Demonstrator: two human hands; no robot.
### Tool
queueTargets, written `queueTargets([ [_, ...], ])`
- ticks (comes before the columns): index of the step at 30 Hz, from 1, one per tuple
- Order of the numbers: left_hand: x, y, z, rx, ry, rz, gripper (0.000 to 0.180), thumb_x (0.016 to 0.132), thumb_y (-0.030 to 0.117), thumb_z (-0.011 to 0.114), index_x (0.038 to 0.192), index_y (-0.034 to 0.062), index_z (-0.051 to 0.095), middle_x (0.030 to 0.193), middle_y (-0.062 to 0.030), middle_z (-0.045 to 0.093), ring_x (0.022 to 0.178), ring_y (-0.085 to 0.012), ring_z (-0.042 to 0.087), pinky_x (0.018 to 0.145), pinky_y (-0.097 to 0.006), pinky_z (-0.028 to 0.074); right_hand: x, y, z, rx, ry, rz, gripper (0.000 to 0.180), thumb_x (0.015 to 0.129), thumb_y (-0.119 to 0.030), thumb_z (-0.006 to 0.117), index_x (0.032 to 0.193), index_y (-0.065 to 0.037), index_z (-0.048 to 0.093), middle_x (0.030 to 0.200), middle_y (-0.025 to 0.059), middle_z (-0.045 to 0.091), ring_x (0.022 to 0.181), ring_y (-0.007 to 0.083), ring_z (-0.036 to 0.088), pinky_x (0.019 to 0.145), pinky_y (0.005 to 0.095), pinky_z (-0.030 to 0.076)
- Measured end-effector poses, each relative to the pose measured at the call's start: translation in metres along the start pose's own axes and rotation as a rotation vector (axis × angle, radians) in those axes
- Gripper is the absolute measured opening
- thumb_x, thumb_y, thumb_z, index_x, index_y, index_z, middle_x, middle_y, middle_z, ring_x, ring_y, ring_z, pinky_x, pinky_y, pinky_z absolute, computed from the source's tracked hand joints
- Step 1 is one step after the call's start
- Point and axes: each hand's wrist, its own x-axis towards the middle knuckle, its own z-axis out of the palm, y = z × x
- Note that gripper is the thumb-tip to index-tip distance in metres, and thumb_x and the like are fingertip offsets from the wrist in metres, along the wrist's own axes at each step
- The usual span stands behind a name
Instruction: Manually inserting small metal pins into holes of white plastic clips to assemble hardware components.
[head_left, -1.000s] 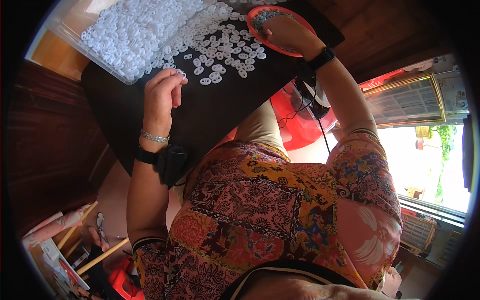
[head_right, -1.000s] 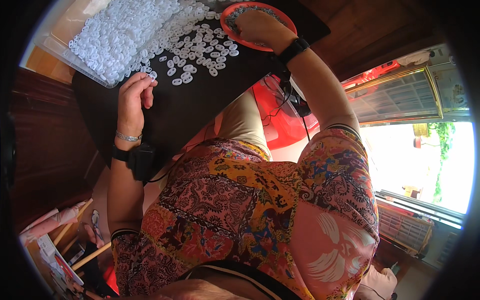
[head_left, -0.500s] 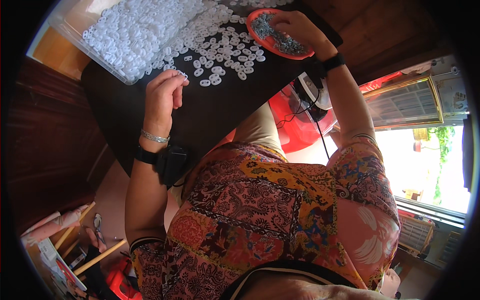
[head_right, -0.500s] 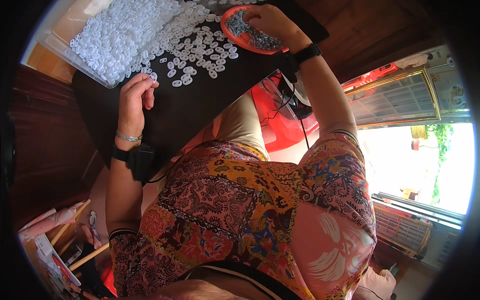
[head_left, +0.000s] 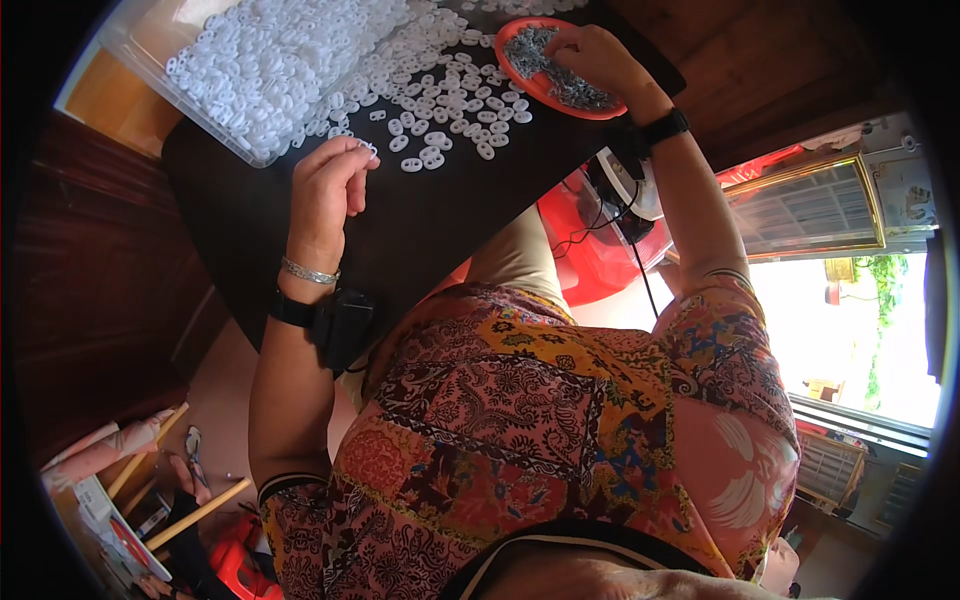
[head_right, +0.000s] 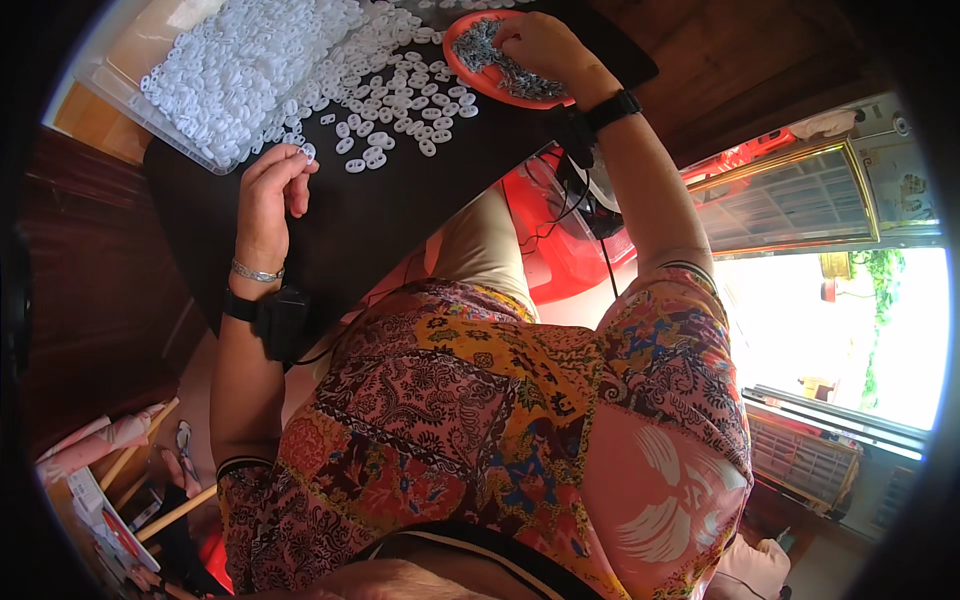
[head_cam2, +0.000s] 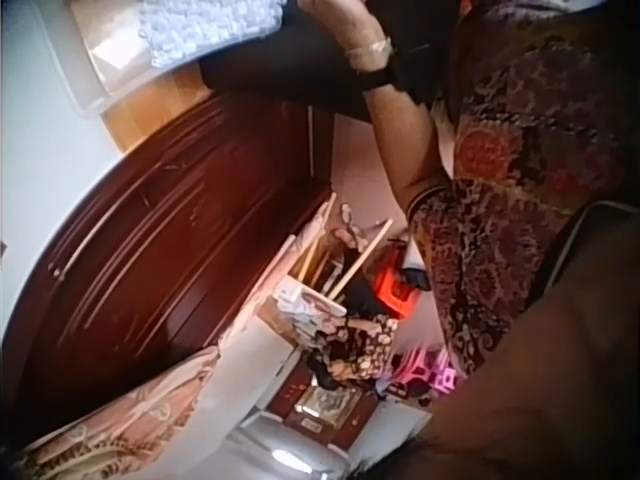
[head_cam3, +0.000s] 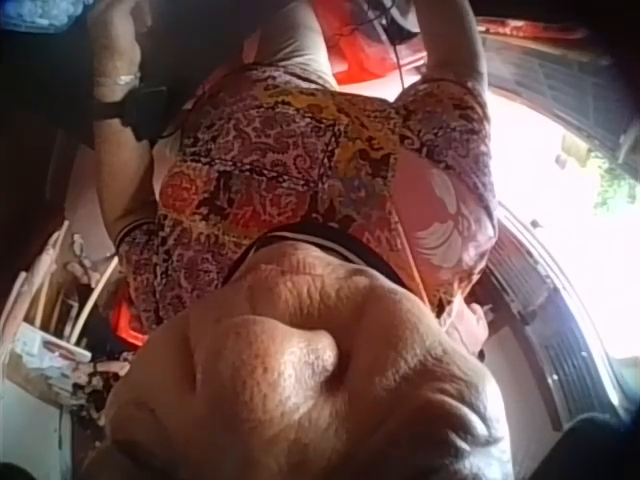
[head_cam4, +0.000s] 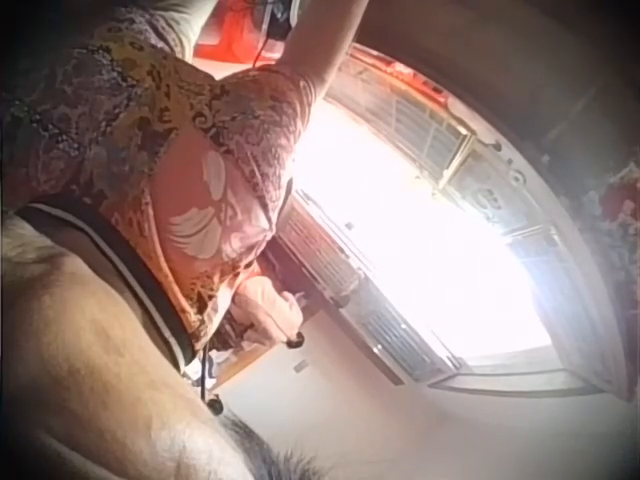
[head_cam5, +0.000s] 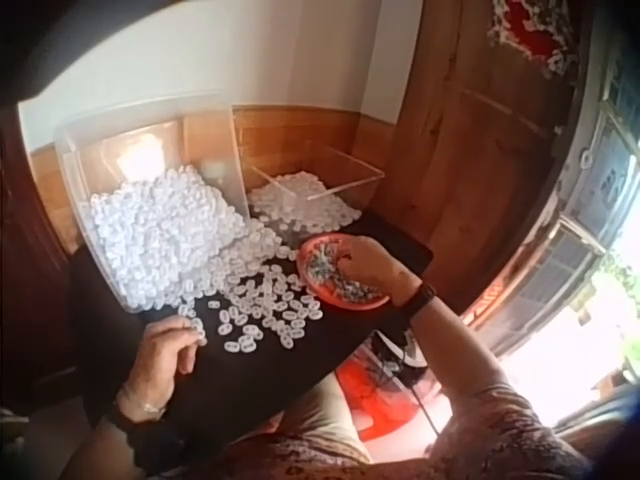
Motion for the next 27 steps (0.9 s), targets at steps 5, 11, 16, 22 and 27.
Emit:
queueTargets([
  [5, 0.001, -0.001, -0.004, 0.069, -0.041, -0.008, 0.021, 0.085, 0.017, 0.05, 0.074, 0.0015, 0.058, 0.055, 0.0019, 0.044, 0.046, -0.0062, 0.04, 0.044, -0.021, 0.029, 0.0, 0.009, 0.011, 0.025, 0.053, 0.008, 0.025, 0.081, -0.021, 0.054, 0.092, -0.002, 0.064, 0.075, 0.0133, 0.064, 0.069, 0.0263, 0.062, 0.068, 0.0348, 0.048],
  [11, 0.0, 0.0, -0.004, 0.074, -0.039, 0.012, 0.021, 0.085, 0.018, 0.05, 0.074, 0.0014, 0.058, 0.054, 0.0021, 0.044, 0.045, -0.0062, 0.04, 0.044, -0.02, 0.029, -0.001, -0.014, 0.0, 0.21, -0.072, 0.196, 0.025, 0.083, -0.024, 0.058, 0.085, 0.0, 0.061, 0.067, 0.0071, 0.059, 0.057, 0.0143, 0.057, 0.058, 0.0279, 0.046],
  [16, -0.001, 0.001, -0.001, 0.003, -0.006, 0.022, 0.02, 0.083, 0.015, 0.055, 0.067, 0.0026, 0.057, 0.05, 0.0018, 0.043, 0.041, -0.0059, 0.038, 0.04, -0.02, 0.026, -0.004, -0.006, 0.001, 0.294, 0.002, 0.214, 0.023, 0.082, -0.023, 0.063, 0.085, 0.0, 0.062, 0.066, 0.0029, 0.058, 0.059, 0.009, 0.055, 0.057, 0.0238, 0.045],
  [22, -0.002, 0.001, 0.0, -0.073, -0.022, -0.012, 0.021, 0.085, 0.017, 0.053, 0.071, 0.0024, 0.059, 0.052, 0.0013, 0.045, 0.044, -0.0064, 0.041, 0.043, -0.021, 0.029, -0.006, -0.026, -0.001, 0.52, 0.063, 0.117, 0.017, 0.083, -0.016, 0.063, 0.09, 0.0, 0.064, 0.075, 0.0014, 0.062, 0.066, 0.0099, 0.058, 0.063, 0.0218, 0.047],
  [27, -0.006, 0.002, 0.004, -0.111, -0.057, 0.01, 0.022, 0.086, 0.018, 0.051, 0.074, 0.0023, 0.059, 0.053, 0.0011, 0.046, 0.045, -0.0067, 0.041, 0.045, -0.021, 0.03, -0.001, -0.097, 0.003, 0.922, -0.115, 0.199, 0.008, 0.083, -0.001, 0.061, 0.091, 0.0, 0.061, 0.077, -0.0001, 0.061, 0.07, 0.0086, 0.056, 0.064, 0.0217, 0.046],
])
